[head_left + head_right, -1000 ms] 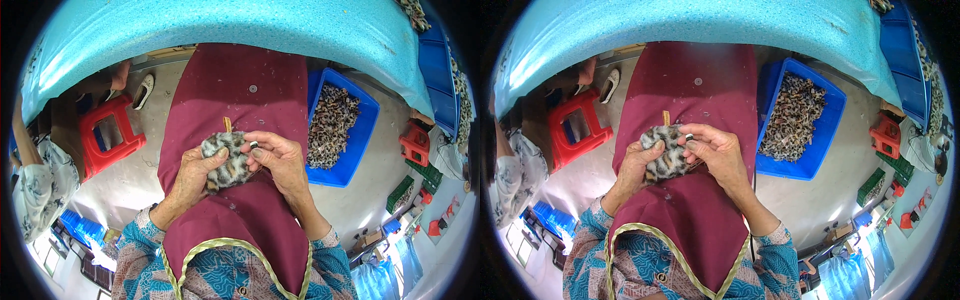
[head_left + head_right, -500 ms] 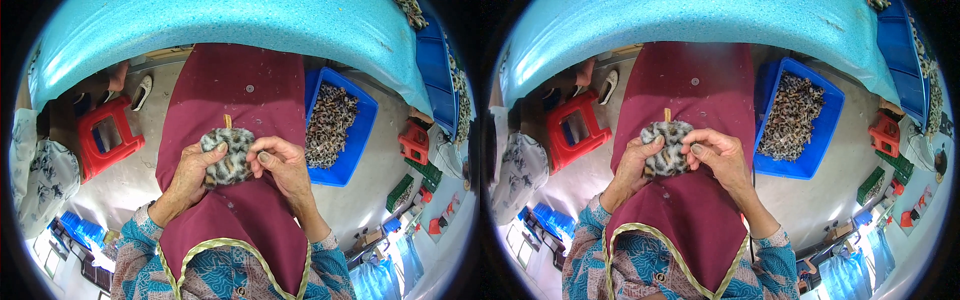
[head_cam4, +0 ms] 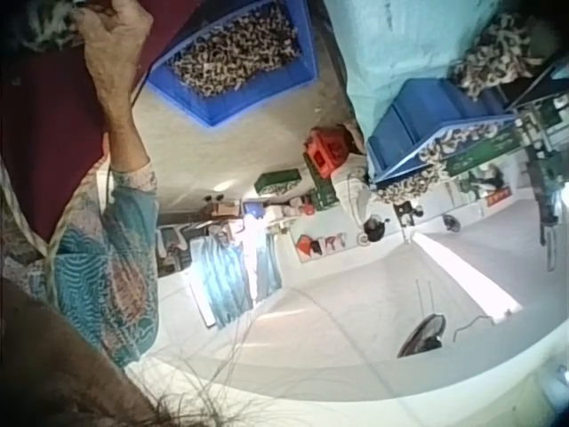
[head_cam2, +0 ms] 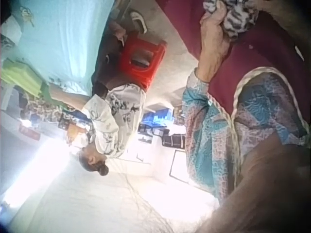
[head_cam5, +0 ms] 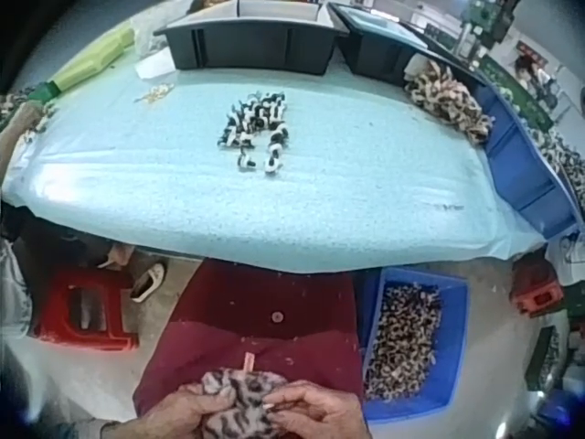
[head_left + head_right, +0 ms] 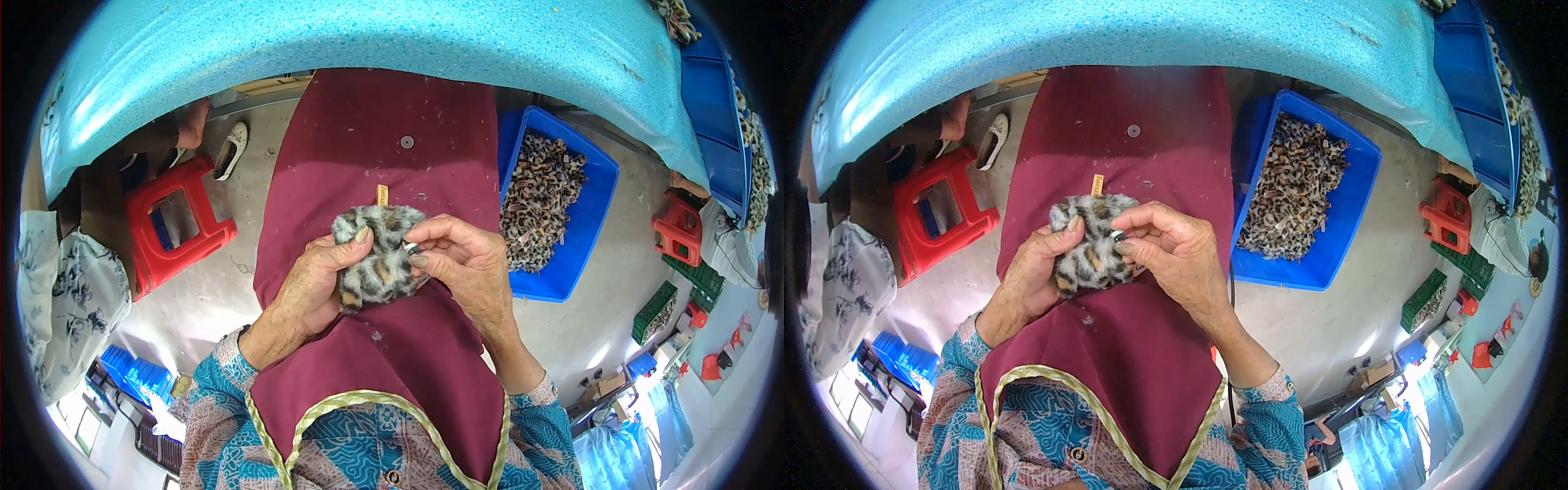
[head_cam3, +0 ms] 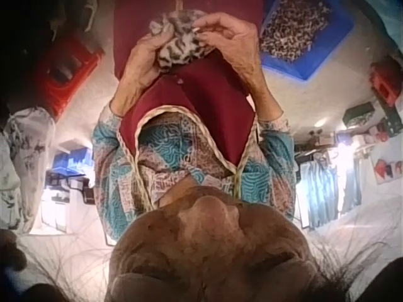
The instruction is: The person assembles small plastic components onto leopard-patterned plush toy parts by hand, attaching plastic eyes and plastic tags to the plush pieces and securing them with plastic washers.
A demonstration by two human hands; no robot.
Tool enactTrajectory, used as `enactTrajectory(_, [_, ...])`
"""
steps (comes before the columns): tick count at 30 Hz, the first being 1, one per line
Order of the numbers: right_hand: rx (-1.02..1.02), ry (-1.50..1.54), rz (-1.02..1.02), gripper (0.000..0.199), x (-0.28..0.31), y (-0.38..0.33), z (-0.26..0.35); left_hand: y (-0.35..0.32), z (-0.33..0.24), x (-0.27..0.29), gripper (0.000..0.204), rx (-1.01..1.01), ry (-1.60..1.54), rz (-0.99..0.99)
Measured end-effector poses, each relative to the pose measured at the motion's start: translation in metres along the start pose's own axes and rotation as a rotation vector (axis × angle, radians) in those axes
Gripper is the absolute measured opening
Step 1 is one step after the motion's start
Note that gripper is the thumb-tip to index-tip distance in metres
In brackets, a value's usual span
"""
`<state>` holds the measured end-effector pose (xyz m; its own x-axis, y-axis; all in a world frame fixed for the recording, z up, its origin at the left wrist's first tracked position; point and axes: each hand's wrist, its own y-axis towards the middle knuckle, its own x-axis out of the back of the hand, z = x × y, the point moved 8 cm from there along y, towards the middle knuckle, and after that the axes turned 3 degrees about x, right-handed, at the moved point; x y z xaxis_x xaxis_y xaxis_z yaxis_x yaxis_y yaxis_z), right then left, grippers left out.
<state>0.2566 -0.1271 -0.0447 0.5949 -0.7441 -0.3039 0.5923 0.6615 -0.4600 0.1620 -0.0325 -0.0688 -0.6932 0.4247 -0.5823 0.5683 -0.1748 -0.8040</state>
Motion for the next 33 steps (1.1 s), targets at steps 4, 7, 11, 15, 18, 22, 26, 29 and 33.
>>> enactTrajectory(4, [0.08, -0.086, -0.028, 0.019, -0.001, 0.003, 0.008, 0.001, 0.0, 0.001, 0.034, 0.0, -0.007, -0.012])
enactTrajectory(7, [0.037, -0.095, -0.044, 0.021, 0.001, 0.002, 0.006, 0.004, 0.002, 0.005, 0.035, 0.009, 0.024, -0.02])
enactTrajectory(11, [-0.017, -0.066, -0.066, 0.022, 0.004, 0.002, -0.002, 0.003, 0.0, 0.001, 0.034, 0.016, 0.03, -0.025])
enactTrajectory(15, [0.022, -0.167, -0.076, 0.021, 0.005, 0.002, 0.001, 0.006, 0.001, 0.001, 0.033, 0.014, 0.04, -0.025])
enactTrajectory(18, [0.05, -0.155, -0.109, 0.022, 0.007, 0.002, 0.001, 0.008, 0.0, 0.001, 0.032, 0.004, 0.046, -0.029])
enactTrajectory(22, [0.087, -0.135, -0.115, 0.022, 0.007, -0.001, 0.005, 0.008, 0.0, 0.0, 0.029, -0.017, 0.067, -0.038])
enactTrajectory(26, [0.118, -0.252, -0.075, 0.021, 0.003, -0.001, 0.01, 0.008, -0.001, 0.001, 0.025, -0.052, 0.09, -0.051])
enactTrajectory(29, [0.108, -0.32, -0.079, 0.019, 0.001, -0.001, 0.011, 0.008, -0.001, 0.004, 0.022, -0.102, 0.129, -0.087])
enactTrajectory(33, [0.101, -0.352, -0.098, 0.017, 0.004, -0.001, 0.007, 0.002, -0.005, 0.001, 0.019, -0.185, 0.234, -0.064])
